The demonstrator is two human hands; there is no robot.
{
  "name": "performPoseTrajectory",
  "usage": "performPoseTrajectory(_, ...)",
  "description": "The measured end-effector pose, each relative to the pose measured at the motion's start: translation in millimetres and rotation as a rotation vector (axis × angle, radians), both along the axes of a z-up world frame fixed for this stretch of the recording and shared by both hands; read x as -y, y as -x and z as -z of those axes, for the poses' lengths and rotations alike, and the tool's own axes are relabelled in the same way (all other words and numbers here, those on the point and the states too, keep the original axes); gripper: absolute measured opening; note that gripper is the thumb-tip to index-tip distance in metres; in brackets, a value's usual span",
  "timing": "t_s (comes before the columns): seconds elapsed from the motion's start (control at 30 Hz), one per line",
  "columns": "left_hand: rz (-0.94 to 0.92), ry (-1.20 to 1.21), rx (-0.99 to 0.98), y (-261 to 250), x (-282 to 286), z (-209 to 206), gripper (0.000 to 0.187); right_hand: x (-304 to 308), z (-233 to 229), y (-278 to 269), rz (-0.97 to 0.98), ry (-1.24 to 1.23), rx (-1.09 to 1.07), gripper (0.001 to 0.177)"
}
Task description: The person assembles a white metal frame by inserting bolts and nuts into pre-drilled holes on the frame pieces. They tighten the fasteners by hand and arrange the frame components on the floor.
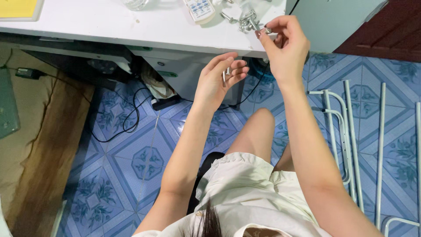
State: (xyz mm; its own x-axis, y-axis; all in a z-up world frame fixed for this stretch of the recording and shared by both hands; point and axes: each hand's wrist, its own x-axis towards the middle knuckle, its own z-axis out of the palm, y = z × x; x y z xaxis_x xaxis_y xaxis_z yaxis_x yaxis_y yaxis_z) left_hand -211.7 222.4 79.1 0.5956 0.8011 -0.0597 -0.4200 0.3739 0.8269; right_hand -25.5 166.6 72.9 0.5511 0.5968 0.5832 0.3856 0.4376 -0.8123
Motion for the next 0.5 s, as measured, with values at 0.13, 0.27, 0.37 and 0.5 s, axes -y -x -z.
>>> performPoseTrajectory(0.13, 0.074, -0.019, 0.045, -9, 8, -6, 0.035, 21, 1, 7, -0.210, -0.172, -0.335, 0.023)
performPoseTrajectory(0.27, 0.137, -0.015, 0.035, -15, 14, -2, 0.033, 41, 2, 22, -0.158, -0.193, -0.231, 0.027)
performPoseTrajectory(0.37, 0.148, -0.022, 0.025, -21, 13, 6, 0.026, 48, 1, 30, -0.263, -0.162, -0.236, 0.020)
performPoseTrajectory(0.5, 0.110, 0.018, 0.064, -23, 12, 17, 0.018, 48, -4, 20, -0.074, -0.048, 0.163, 0.018)
